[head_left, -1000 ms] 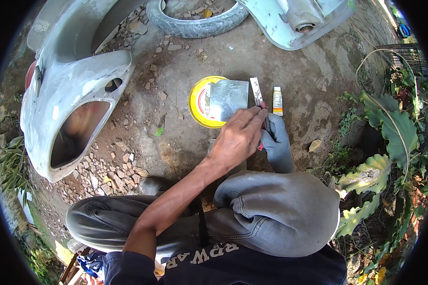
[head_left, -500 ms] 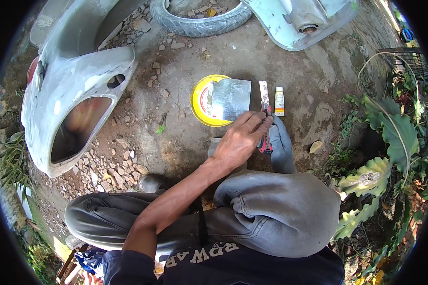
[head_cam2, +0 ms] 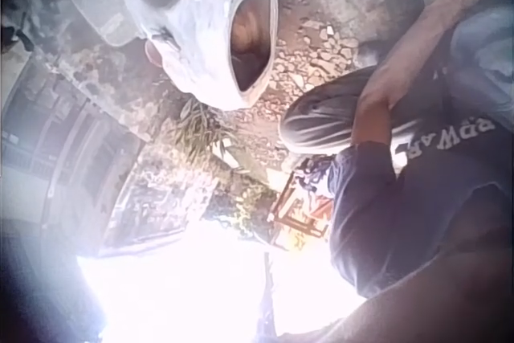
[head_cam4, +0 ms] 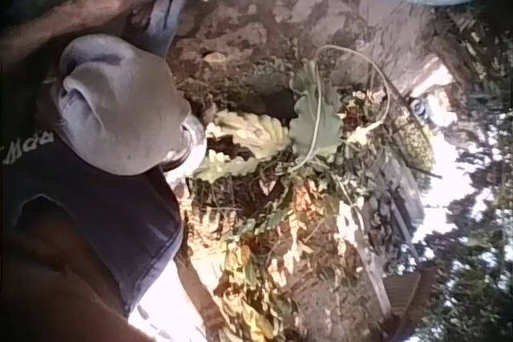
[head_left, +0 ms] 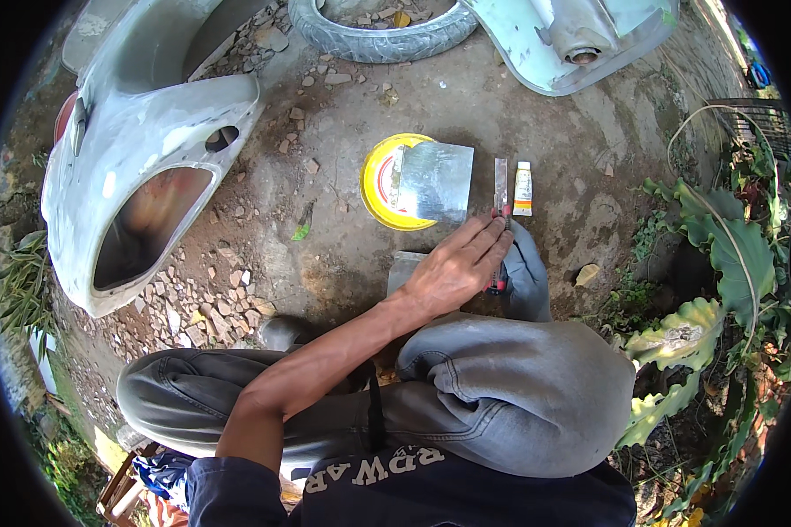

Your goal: Apply and smooth body filler on a motorcycle frame part using a spreader and sandpaper.

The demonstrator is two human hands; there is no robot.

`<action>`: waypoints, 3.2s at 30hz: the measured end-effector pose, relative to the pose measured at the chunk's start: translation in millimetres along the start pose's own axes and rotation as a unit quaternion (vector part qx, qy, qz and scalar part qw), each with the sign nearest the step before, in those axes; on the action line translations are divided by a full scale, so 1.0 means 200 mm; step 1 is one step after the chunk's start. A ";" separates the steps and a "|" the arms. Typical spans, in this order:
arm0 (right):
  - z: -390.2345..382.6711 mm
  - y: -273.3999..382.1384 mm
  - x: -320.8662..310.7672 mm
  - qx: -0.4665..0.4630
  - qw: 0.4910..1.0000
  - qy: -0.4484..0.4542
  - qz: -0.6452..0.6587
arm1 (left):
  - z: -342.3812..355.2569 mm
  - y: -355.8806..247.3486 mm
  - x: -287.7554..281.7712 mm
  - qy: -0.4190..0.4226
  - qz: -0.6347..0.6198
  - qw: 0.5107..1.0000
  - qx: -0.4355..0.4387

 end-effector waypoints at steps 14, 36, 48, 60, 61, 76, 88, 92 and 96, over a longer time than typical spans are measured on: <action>0.11 0.03 -0.27 -0.029 0.964 -0.108 -0.240 | -0.06 0.24 -0.18 -0.029 0.094 0.989 -0.110; 0.20 0.12 0.01 -0.052 0.735 -0.060 -0.674 | 0.01 0.37 -0.26 0.168 0.075 0.921 -0.344; 0.22 0.10 0.05 -0.094 0.725 -0.076 -0.678 | -0.11 0.39 -0.26 0.055 -0.024 0.917 -0.395; 0.31 0.19 0.01 -0.089 0.702 -0.028 -0.706 | -0.11 0.35 -0.23 0.074 0.000 0.919 -0.387; 0.29 0.20 0.01 -0.052 0.699 -0.027 -0.713 | -0.09 0.34 -0.24 0.077 0.006 0.922 -0.379; 0.47 0.27 0.06 -0.070 0.701 -0.055 -0.707 | -0.08 0.36 -0.25 0.089 0.013 0.926 -0.367; 0.53 0.28 0.09 -0.073 0.687 -0.026 -0.722 | -0.06 0.32 -0.27 0.150 0.019 0.894 -0.423; 0.53 0.33 0.04 -0.081 0.695 -0.034 -0.714 | -0.03 0.34 -0.25 0.132 -0.020 0.898 -0.419; 0.51 0.28 0.09 -0.096 0.693 -0.036 -0.713 | -0.04 0.34 -0.27 0.165 0.018 0.889 -0.426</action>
Point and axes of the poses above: each hand's wrist, its own z-axis towards the middle knuckle, its own x-axis out of the palm, y = z × x, the point moved 1 cm from there along z, towards the middle knuckle, and after that the axes turned 13 degrees about x, right-handed, at the moved point
